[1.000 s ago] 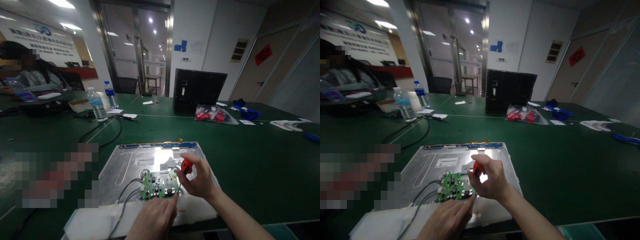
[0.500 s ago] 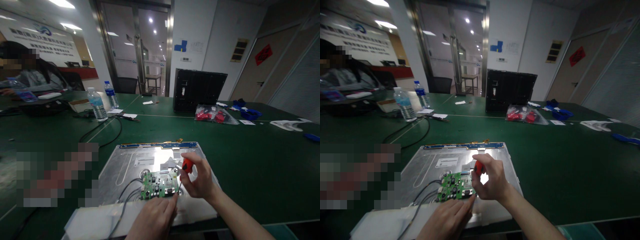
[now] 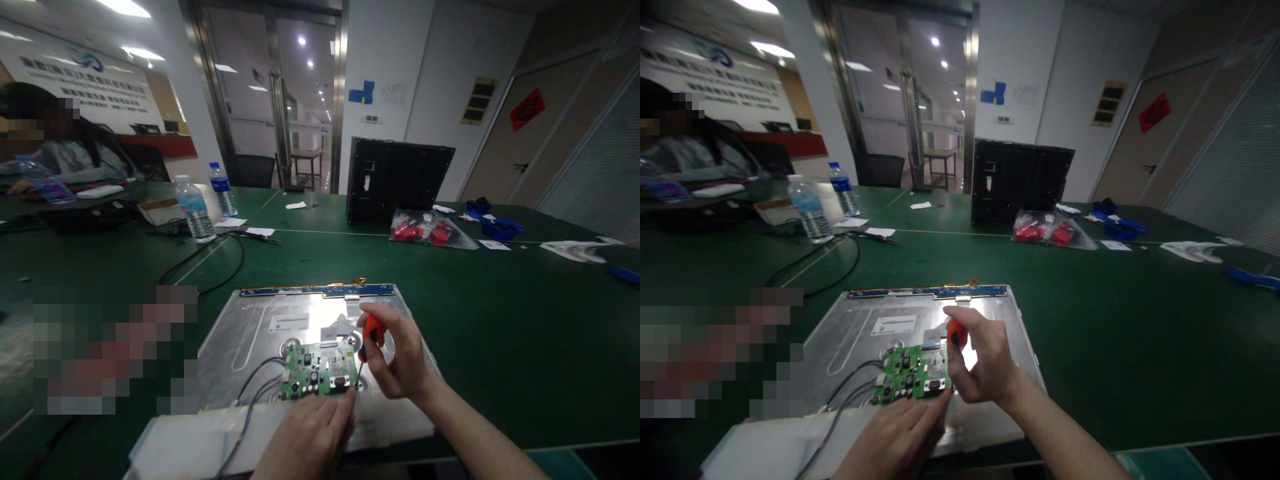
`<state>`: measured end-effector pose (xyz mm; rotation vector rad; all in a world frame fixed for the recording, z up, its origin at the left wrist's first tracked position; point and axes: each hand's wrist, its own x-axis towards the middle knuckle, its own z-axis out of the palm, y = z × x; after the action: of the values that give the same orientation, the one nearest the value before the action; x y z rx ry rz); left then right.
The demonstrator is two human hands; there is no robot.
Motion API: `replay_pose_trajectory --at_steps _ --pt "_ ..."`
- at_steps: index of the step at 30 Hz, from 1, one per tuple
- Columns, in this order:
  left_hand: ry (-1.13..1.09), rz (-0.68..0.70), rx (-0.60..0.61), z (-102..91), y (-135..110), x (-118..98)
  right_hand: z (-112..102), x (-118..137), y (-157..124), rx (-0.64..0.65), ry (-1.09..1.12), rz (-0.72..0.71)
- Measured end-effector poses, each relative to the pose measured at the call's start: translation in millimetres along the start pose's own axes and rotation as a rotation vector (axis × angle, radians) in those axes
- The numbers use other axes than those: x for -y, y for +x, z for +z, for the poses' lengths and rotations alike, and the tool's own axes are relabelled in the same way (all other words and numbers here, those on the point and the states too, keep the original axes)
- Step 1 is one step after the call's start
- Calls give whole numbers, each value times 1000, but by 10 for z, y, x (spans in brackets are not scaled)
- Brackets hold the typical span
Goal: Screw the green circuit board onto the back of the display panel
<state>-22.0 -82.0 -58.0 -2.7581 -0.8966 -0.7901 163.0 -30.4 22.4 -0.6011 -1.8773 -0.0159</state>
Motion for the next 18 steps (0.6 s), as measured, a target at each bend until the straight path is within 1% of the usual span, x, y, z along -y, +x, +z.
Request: replay_pose_trajectory --at_steps 8,14,18 --pt "3 -8 15 16 -18 -8 34 -12 -17 -62 -64 5" --pt "-5 -17 32 -26 -5 -11 26 -2 -11 -39 -66 7" --pt "-20 -28 40 -7 -18 -2 26 -1 -9 -46 -54 18"
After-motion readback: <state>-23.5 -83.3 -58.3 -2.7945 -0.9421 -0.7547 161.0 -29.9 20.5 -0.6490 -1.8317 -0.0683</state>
